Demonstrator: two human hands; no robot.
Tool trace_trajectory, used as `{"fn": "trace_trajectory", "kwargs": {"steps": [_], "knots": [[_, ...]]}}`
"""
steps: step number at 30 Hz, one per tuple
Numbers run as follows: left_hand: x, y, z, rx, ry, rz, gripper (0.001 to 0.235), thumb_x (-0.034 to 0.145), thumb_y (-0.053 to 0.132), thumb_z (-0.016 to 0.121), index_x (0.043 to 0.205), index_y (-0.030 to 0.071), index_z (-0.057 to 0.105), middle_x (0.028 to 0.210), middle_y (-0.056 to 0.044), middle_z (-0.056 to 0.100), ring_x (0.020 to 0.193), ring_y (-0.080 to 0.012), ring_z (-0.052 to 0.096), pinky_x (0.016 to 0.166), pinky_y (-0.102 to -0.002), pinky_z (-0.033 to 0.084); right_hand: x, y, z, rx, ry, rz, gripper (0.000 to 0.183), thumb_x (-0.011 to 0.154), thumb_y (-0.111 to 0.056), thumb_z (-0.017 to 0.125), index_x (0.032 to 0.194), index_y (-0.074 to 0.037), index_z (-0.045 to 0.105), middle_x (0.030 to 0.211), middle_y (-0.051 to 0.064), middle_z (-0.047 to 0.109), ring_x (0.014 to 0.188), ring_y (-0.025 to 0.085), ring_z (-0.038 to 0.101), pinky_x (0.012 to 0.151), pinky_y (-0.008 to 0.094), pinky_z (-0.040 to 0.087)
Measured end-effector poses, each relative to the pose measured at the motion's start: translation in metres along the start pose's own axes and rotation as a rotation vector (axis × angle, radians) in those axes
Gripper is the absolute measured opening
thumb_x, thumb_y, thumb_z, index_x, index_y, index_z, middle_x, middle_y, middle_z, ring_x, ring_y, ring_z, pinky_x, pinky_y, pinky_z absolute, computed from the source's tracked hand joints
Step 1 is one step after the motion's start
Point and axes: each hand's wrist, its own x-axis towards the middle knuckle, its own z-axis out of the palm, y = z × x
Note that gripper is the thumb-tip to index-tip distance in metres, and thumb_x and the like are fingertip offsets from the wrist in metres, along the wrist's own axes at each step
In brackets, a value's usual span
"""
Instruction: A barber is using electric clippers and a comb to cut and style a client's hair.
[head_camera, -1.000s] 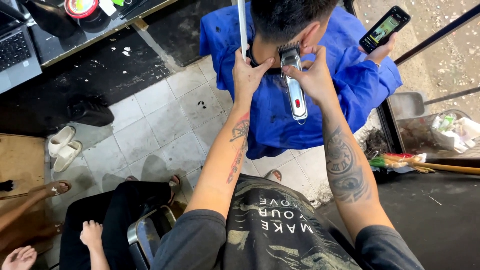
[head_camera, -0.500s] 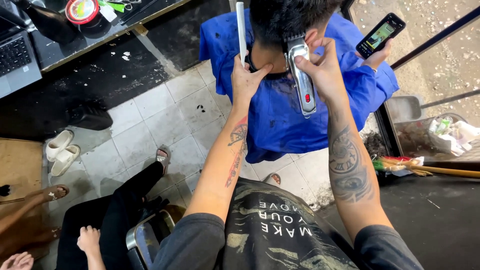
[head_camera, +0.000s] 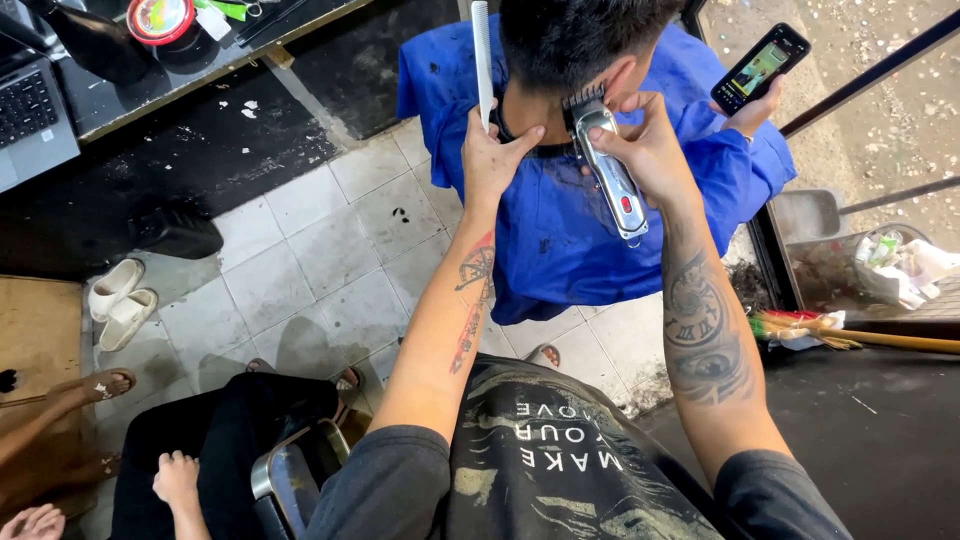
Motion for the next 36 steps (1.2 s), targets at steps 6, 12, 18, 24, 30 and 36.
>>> {"fn": "trace_trajectory", "kwargs": {"steps": [6, 12, 18, 24, 30, 36], "knots": [[0.013, 0.018, -0.025, -0.184, 0.151, 0.041, 0.095, 0.071, 0.047, 0.093, 0.151, 0.018, 0.051, 0.090, 0.003, 0.055, 0.080, -0.0121, 0.056, 0.075, -0.031, 0.050, -0.021, 0.009, -0.008, 0.466, -0.086, -0.161, 0.041, 0.104, -0.028, 0.079, 0.129, -0.019, 0.047, 0.123, 0.026, 0.071, 0.087, 0.040, 0.079, 0.064, 0.050, 0.069], [0.016, 0.172, -0.122, 0.118, -0.166, 1.167, 0.027, 0.118, 0.014, 0.049, 0.126, -0.005, 0.067, 0.123, -0.018, 0.071, 0.112, -0.0338, 0.070, 0.095, -0.042, 0.052, -0.165, 0.091, -0.012, 0.151, 0.334, 0.096, 0.063, 0.079, -0.006, 0.086, 0.135, 0.000, 0.059, 0.100, 0.019, 0.075, 0.072, 0.024, 0.072, 0.072, 0.030, 0.061], [0.077, 0.142, -0.125, 0.945, -0.488, 1.256, 0.017, 0.108, 0.033, 0.063, 0.099, 0.026, 0.076, 0.087, -0.003, 0.065, 0.082, -0.0345, 0.071, 0.058, -0.050, 0.049, -0.242, 0.111, 0.043, 0.504, 0.773, 0.077, 0.063, 0.090, -0.009, 0.058, 0.149, -0.027, 0.045, 0.089, 0.006, 0.056, 0.058, 0.013, 0.055, 0.042, 0.025, 0.043], [0.044, -0.002, -0.235, 0.360, -0.825, 0.651, 0.021, 0.106, 0.027, 0.070, 0.116, 0.014, 0.082, 0.107, -0.003, 0.082, 0.096, -0.0170, 0.074, 0.088, -0.033, 0.053, -0.265, 0.134, 0.105, 0.300, 0.717, 0.157, 0.080, 0.065, 0.014, 0.080, 0.130, -0.013, 0.041, 0.115, 0.011, 0.058, 0.076, 0.024, 0.065, 0.058, 0.036, 0.056], [-0.064, -0.230, -0.328, -0.104, -0.078, -0.298, 0.033, 0.110, 0.027, 0.060, 0.083, 0.011, 0.070, 0.057, -0.003, 0.054, 0.048, -0.0133, 0.049, 0.047, -0.026, 0.037, -0.184, 0.125, 0.226, 0.176, 0.617, 0.081, 0.083, 0.075, 0.012, 0.080, 0.146, -0.009, 0.042, 0.098, 0.010, 0.056, 0.059, 0.018, 0.061, 0.033, 0.030, 0.050], [-0.002, -0.244, -0.423, -0.085, -0.148, -0.422, 0.034, 0.107, 0.026, 0.059, 0.082, 0.006, 0.072, 0.048, -0.011, 0.057, 0.040, -0.0196, 0.053, 0.043, -0.027, 0.041, -0.021, 0.135, 0.312, 0.195, 0.436, 0.179, 0.094, 0.085, 0.003, 0.076, 0.163, -0.005, 0.025, 0.076, 0.020, 0.055, 0.045, 0.023, 0.057, 0.026, 0.031, 0.045]]}}
